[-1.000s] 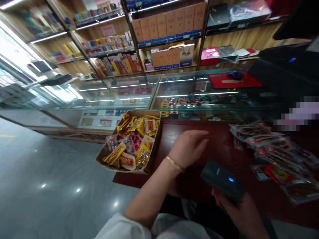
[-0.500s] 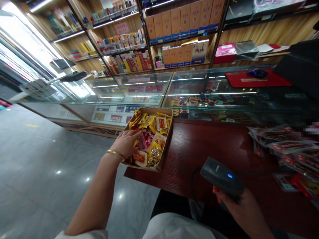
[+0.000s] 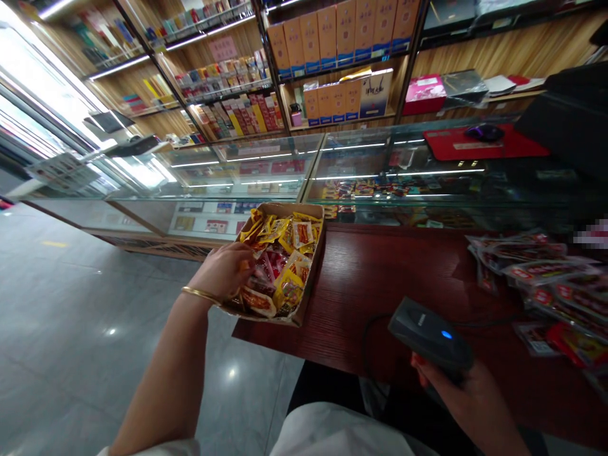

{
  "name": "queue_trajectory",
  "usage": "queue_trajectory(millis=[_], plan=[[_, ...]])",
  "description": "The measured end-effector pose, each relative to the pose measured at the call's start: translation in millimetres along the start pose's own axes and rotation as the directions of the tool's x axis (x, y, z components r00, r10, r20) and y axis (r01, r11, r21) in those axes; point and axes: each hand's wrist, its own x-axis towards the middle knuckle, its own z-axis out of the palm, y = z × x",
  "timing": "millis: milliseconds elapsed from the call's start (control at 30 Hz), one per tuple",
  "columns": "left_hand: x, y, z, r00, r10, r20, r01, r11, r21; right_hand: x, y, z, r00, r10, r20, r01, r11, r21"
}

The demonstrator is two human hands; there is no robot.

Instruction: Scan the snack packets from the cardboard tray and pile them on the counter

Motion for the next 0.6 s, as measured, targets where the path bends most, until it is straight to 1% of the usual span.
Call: queue_trajectory(millis=[67, 100, 133, 167, 233, 300, 367, 400, 467, 533, 600], plan=[[-4, 0, 2, 0.996, -0.027, -0.091, 0.015, 0.992, -0.125, 3, 3, -2, 1.0, -0.009, -0.004, 0.008, 1.0, -0.021], [-4, 0, 5, 0.986, -0.075, -0.147, 0.042, 0.975, -0.216, 4, 4, -3, 1.0, -0.011, 0.001, 0.011, 0.999, -0.03], [-4, 2, 7, 0.966, -0.153, -0.206, 0.081, 0.944, -0.321, 5, 5, -4, 1.0, -0.011, 0.009, 0.012, 0.999, -0.039], [-3, 3, 10, 0.937, -0.238, -0.255, 0.111, 0.896, -0.431, 6, 5, -5, 1.0, -0.012, 0.022, 0.013, 0.999, -0.047], [1, 6, 17, 0.858, -0.398, -0.325, 0.116, 0.766, -0.632, 8, 6, -6, 0.999, -0.019, 0.049, 0.022, 0.998, -0.055], [8, 9, 22, 0.787, -0.516, -0.338, 0.078, 0.628, -0.774, 10, 5, -6, 0.999, -0.028, 0.043, 0.03, 0.998, -0.054], [13, 13, 26, 0.745, -0.595, -0.302, 0.051, 0.502, -0.863, 10, 4, -7, 0.999, -0.041, 0.016, 0.042, 0.997, -0.065], [15, 16, 28, 0.732, -0.623, -0.275, 0.048, 0.45, -0.892, 11, 2, -8, 0.999, -0.047, 0.009, 0.048, 0.996, -0.078], [17, 20, 30, 0.736, -0.641, -0.22, 0.059, 0.384, -0.921, 11, -1, -9, 0.998, -0.052, 0.033, 0.056, 0.993, -0.107], [16, 24, 32, 0.759, -0.621, -0.196, 0.074, 0.382, -0.921, 11, -4, -8, 0.997, -0.041, 0.06, 0.048, 0.992, -0.117], [13, 27, 33, 0.768, -0.604, -0.213, 0.073, 0.412, -0.908, 11, -6, -7, 0.999, -0.024, 0.045, 0.029, 0.994, -0.105]])
